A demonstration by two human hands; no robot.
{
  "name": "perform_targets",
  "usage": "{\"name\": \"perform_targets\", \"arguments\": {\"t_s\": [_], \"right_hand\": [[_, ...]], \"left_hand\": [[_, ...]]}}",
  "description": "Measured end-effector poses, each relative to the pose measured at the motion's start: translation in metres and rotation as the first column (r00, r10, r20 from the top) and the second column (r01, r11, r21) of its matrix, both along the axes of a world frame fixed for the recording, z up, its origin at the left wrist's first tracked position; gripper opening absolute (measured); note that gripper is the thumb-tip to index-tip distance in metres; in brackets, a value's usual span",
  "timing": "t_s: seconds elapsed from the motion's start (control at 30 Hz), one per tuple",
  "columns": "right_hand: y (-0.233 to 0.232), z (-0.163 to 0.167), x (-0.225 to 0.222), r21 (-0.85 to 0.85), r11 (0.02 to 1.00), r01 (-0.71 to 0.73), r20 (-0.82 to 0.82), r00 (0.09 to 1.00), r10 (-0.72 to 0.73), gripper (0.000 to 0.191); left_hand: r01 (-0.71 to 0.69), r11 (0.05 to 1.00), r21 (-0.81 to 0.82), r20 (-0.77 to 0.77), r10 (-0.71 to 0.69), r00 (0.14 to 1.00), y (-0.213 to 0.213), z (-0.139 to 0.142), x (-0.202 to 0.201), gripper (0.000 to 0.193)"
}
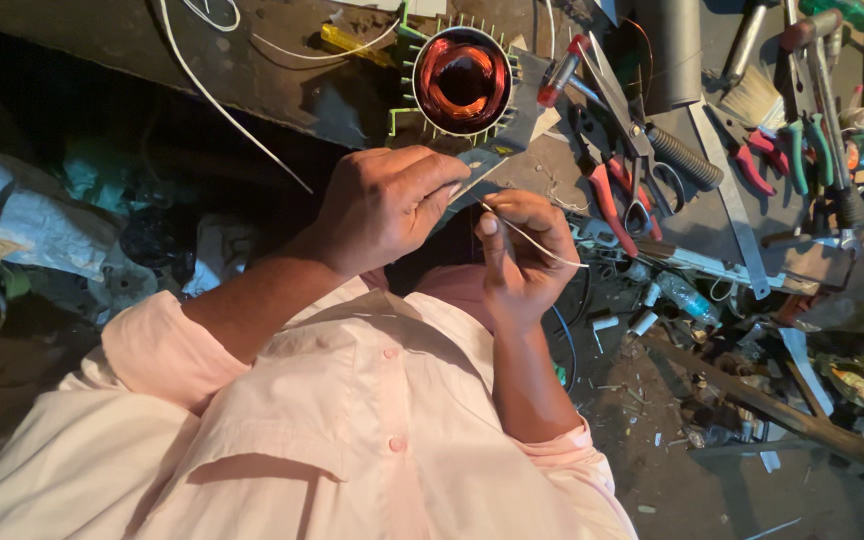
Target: The person sits at a cluttered workbench and prepares insulation material for an electric motor stator, cutting pieces from a sheet with scissors and fitting them around the copper-wound stator. They then trim a white wire with scissors and work on the stator windings by hand.
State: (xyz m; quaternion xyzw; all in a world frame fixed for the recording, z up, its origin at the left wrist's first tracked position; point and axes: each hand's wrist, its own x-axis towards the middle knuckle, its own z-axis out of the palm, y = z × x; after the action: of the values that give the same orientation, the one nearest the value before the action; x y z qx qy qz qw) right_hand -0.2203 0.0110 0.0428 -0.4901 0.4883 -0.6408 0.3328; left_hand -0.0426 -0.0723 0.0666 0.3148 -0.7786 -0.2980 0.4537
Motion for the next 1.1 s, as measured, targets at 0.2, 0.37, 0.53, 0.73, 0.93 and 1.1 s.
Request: {"name": "perform_targets", "arguments": {"t_s": [0.2,0.37,0.53,0.73,0.93,1.1], "right_hand": [[-0.001,0.000,0.000,0.017,1.000,0.010,-0.003,1.000,-0.010,0.016],[-0.003,-0.001,0.000,0.012,1.000,-0.001,-0.022,1.000,0.002,0.017],[-0.005,0.003,0.005,0.028,1.000,0.001,-0.064,0.998,0.001,0.017],[-0.018,0.015,0.007,-0.114,0.993,-0.018,-0.413,0.910,-0.031,0.018],[-0.030,0.019,0.006,-0.094,0.996,-0.011,-0.418,0.908,-0.029,0.015],[-0.036,0.019,0.004,-0.112,0.991,-0.079,-0.329,0.943,0.038,0.014]], "left_hand": [[0.001,1.000,-0.008,0.013,-0.001,1.000,0.000,-0.001,0.000,0.017],[-0.004,1.000,0.009,0.026,0.004,1.000,0.001,-0.001,-0.001,0.016],[-0.009,1.000,0.003,0.024,0.009,1.000,0.000,-0.001,-0.002,0.014],[-0.003,1.000,-0.002,0.009,0.003,1.000,-0.001,-0.003,-0.003,0.013],[-0.001,0.999,0.040,0.052,-0.001,0.999,-0.012,-0.015,-0.001,0.025],[0.015,0.997,0.079,-0.016,-0.014,1.000,-0.030,-0.024,0.003,0.018]]}}
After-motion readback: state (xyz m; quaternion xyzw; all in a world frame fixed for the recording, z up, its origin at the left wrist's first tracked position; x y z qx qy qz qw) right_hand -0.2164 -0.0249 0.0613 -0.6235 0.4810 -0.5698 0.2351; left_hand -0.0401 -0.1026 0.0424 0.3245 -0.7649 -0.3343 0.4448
